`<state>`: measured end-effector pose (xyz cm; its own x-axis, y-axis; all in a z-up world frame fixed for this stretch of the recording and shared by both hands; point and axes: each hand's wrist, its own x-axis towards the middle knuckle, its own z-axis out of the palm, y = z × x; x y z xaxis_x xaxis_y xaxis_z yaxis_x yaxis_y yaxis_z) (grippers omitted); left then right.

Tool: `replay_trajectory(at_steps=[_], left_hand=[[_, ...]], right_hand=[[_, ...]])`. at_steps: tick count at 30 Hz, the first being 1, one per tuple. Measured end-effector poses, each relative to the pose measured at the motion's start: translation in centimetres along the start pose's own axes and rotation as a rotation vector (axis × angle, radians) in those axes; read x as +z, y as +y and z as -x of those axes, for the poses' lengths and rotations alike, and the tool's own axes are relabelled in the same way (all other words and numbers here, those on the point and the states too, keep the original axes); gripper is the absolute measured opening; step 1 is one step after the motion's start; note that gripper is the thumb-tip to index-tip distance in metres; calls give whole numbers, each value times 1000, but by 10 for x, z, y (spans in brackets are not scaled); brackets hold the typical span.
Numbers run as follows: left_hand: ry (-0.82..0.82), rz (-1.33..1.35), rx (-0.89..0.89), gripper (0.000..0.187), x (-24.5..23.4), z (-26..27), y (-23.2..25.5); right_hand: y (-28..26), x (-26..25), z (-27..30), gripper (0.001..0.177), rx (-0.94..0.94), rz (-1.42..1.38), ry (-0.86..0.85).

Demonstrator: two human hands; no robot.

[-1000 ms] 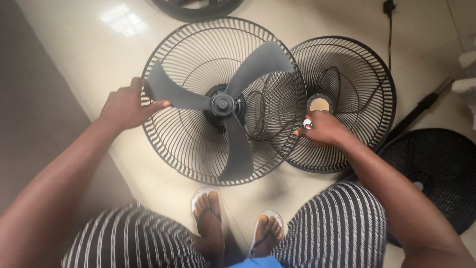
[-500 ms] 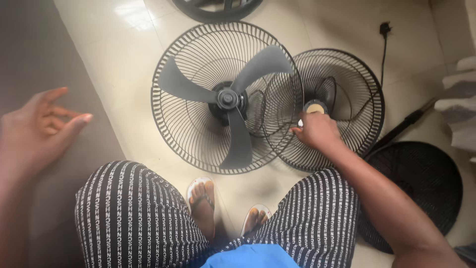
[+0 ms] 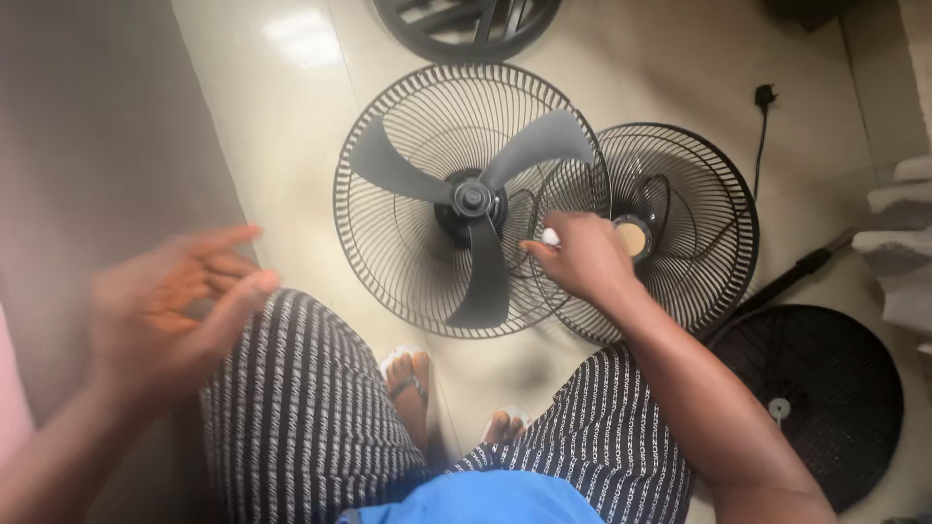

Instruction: The person uses a screwdriver to remove screws from the front grille of a standing electric fan, then detaches the grille to expose the fan blades and motor housing. The person continues to unscrew the central hub nut to separate the fan blade assembly from the motor.

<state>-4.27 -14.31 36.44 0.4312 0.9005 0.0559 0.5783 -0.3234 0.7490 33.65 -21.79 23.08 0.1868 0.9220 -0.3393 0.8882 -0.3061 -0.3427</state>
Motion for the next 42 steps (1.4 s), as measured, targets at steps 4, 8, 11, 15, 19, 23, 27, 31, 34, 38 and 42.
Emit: replay_trajectory(at_steps=[4, 8, 11, 15, 19, 23, 27, 31, 34, 38, 42], left_hand=[[-99, 41, 130, 39, 16, -6, 6], [-264, 68, 131, 40, 7, -9, 15], [-290, 36, 139, 41, -13, -11, 17], [-176, -49, 177, 36, -41, -11, 12], [-142, 8, 245, 36, -65, -11, -6], [-238, -26, 195, 39, -106, -18, -26], [-128, 94, 87, 38, -115, -9, -36], [-166, -157, -2, 41, -92, -32, -35], [-463, -323, -108, 46, -69, -55, -34], [-682, -494, 99, 44, -27, -107, -48], [-770, -560, 366, 40, 55, -157, -77]], right_hand=[[-20, 18, -17, 32, -255, -24, 178], [-24, 36, -42, 35, -323, -78, 205], [-27, 50, -52, 43, -358, -86, 218], [-38, 56, -71, 38, -303, -82, 152], [-46, 54, -77, 36, -218, 14, 73], [-50, 49, -76, 37, -234, 26, 92], [-57, 55, -76, 41, -162, 93, 57], [-52, 63, -74, 45, -223, 16, 160], [-40, 72, -69, 47, -219, -83, 163], [-22, 65, -77, 55, -294, -243, 142], [-16, 56, -81, 55, -380, -176, 146]])
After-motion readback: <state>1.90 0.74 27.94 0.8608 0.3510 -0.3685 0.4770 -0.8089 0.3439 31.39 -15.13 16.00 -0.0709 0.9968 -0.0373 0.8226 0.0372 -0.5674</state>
